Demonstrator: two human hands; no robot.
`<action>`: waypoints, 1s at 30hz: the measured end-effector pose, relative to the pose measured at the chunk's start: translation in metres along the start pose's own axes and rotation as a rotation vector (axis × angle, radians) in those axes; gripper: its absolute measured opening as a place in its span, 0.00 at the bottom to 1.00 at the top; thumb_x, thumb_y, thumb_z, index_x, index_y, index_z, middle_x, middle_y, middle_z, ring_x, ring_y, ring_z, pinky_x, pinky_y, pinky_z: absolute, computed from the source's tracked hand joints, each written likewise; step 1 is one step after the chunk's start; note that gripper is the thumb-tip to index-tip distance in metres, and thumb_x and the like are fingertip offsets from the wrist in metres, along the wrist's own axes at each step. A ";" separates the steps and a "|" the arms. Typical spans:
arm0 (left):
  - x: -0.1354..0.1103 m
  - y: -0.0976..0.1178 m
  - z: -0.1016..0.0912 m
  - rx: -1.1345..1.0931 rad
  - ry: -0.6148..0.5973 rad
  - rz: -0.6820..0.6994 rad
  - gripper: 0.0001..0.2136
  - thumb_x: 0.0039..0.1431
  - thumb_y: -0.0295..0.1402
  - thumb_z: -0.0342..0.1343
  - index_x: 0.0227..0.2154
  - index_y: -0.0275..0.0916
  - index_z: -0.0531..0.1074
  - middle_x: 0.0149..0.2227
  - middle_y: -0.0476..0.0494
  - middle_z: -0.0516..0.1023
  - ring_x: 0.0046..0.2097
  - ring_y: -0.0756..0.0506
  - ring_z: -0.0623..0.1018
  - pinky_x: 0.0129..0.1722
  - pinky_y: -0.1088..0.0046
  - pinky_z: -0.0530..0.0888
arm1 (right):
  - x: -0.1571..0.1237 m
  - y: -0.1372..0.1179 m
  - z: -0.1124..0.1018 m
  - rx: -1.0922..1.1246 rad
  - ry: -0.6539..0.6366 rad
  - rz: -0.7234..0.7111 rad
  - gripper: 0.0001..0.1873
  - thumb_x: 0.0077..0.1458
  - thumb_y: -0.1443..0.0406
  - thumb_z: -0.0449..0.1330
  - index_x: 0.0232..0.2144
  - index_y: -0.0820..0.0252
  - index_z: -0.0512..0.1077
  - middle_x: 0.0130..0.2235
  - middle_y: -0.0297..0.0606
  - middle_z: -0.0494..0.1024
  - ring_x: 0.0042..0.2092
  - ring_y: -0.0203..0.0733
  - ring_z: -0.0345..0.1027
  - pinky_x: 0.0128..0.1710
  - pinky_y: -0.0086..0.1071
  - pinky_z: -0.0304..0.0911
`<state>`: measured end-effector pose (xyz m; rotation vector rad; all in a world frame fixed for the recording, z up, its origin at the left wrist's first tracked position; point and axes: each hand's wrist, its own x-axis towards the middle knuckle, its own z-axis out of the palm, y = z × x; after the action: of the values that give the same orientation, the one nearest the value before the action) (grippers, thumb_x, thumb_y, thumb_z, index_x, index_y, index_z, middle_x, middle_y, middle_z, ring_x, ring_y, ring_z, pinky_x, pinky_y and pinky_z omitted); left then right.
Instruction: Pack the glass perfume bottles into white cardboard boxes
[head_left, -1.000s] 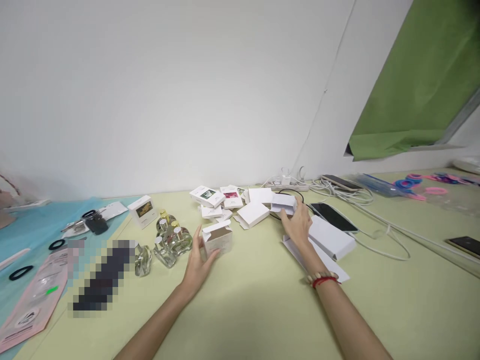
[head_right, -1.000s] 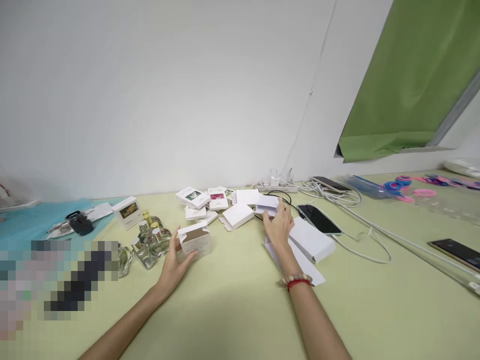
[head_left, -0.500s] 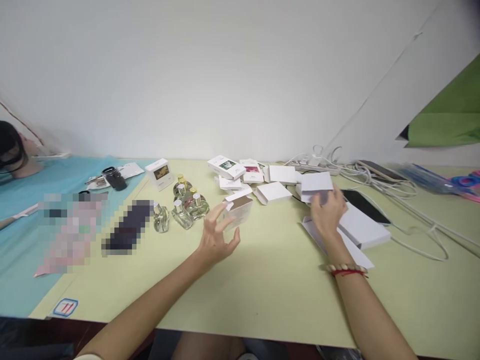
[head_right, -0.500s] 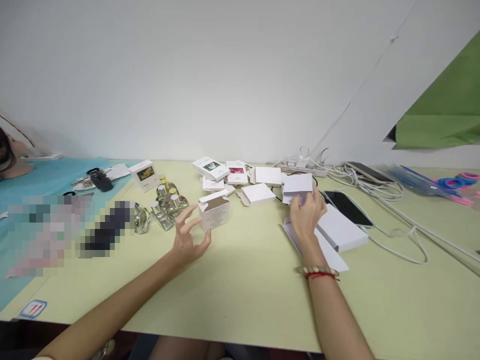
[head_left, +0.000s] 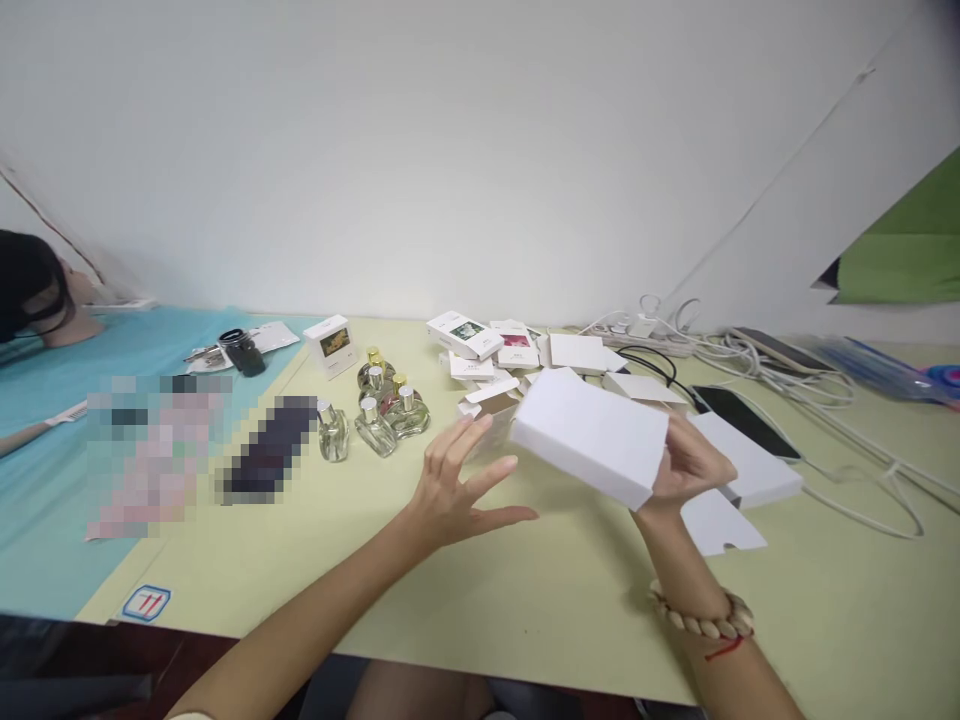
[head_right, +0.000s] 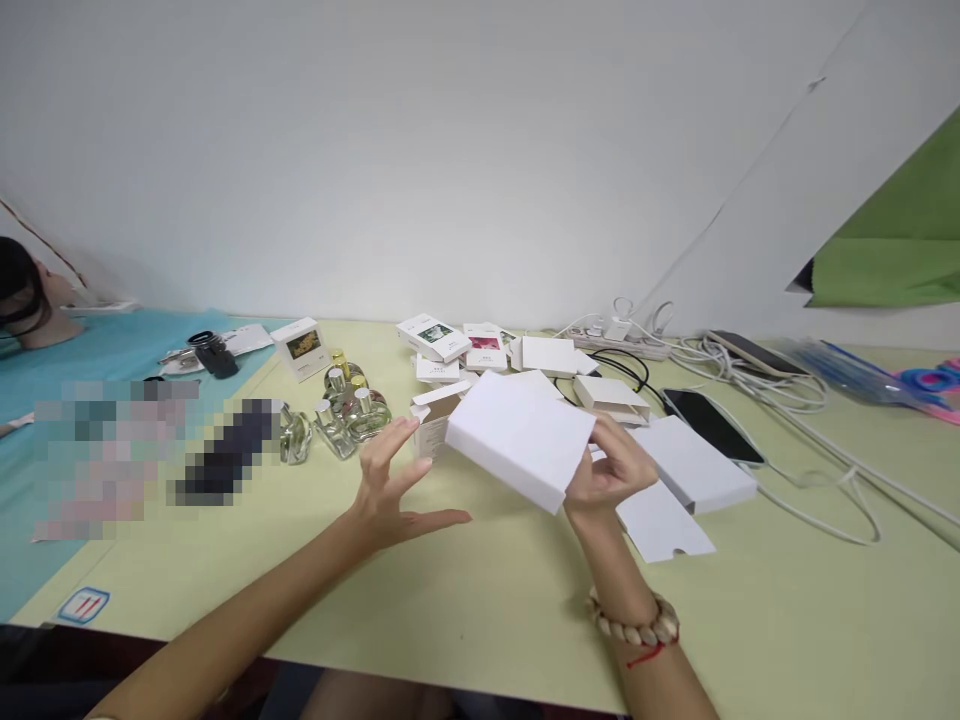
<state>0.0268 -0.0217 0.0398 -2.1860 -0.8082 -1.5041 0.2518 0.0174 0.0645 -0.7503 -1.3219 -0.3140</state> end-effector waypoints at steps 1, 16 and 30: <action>0.000 0.002 0.000 -0.011 -0.021 0.001 0.33 0.43 0.48 0.60 0.52 0.46 0.55 0.54 0.37 0.60 0.57 0.37 0.63 0.52 0.57 0.65 | -0.001 -0.004 0.000 0.013 -0.034 -0.017 0.09 0.47 0.67 0.53 0.18 0.59 0.68 0.20 0.33 0.66 0.22 0.36 0.62 0.21 0.29 0.55; 0.000 0.020 -0.001 -0.540 -0.146 -0.766 0.13 0.54 0.41 0.53 0.38 0.38 0.66 0.31 0.47 0.73 0.31 0.50 0.71 0.28 0.76 0.68 | -0.023 -0.030 0.013 0.394 -0.297 0.393 0.11 0.50 0.60 0.53 0.30 0.59 0.73 0.21 0.34 0.71 0.17 0.34 0.60 0.17 0.29 0.56; -0.010 0.011 0.012 -0.711 -0.187 -1.075 0.25 0.61 0.48 0.33 0.40 0.36 0.69 0.39 0.40 0.75 0.38 0.45 0.74 0.37 0.69 0.71 | -0.070 -0.043 0.025 0.312 -0.826 0.315 0.27 0.47 0.47 0.52 0.44 0.59 0.62 0.31 0.40 0.74 0.35 0.47 0.69 0.34 0.38 0.66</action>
<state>0.0401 -0.0254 0.0261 -2.5151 -1.9734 -2.3540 0.1896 -0.0121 0.0135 -0.8368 -1.9251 0.5045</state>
